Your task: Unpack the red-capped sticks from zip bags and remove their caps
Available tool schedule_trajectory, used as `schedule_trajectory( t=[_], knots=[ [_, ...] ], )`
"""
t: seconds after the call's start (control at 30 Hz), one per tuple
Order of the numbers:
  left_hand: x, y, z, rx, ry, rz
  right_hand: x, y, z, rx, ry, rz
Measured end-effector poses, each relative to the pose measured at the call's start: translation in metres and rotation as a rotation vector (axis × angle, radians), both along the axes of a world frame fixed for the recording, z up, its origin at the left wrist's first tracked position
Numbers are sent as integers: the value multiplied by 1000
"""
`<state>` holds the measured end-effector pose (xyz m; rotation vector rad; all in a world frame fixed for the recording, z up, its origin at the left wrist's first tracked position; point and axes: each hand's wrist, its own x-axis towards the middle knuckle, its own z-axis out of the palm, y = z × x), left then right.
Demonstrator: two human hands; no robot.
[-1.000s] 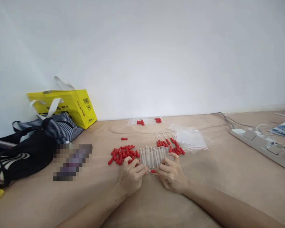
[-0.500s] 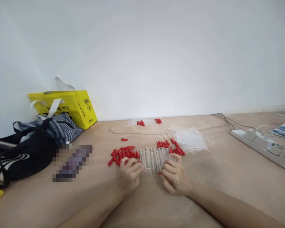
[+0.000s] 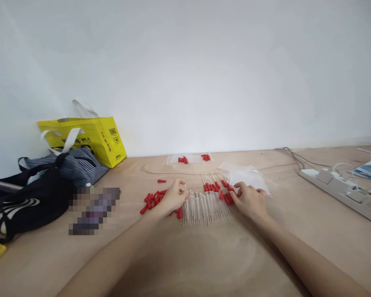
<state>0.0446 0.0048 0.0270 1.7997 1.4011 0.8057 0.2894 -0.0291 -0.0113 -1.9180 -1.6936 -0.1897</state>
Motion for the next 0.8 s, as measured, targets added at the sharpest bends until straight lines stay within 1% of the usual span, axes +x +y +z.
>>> schedule_trajectory(
  t=[0.07, 0.17, 0.27, 0.33, 0.47, 0.53, 0.6, 0.67, 0.8],
  knots=[
    [8, 7, -1, 1, 59, 13, 4, 1, 0, -80, 7, -16],
    [16, 13, -5, 12, 136, 9, 5, 1, 2, -161, 0, 2],
    [19, 15, -7, 26, 215, 12, 5, 1, 3, -175, 4, -6],
    [19, 14, -7, 41, 256, 12, 5, 3, 3, -150, 0, -12],
    [16, 11, -5, 74, 312, 4, 2, 12, 7, -103, -50, 29],
    [14, 8, -3, 101, 329, 11, -2, 20, 11, -152, -72, 28],
    [11, 4, -2, 136, 341, 29, -8, 30, 16, -243, -73, 8],
    [5, -2, -5, 231, 341, 46, -13, 40, 20, -308, -63, -5],
    [-12, -20, -23, 542, 285, 14, -23, 59, 20, -337, -70, -18]
  ],
)
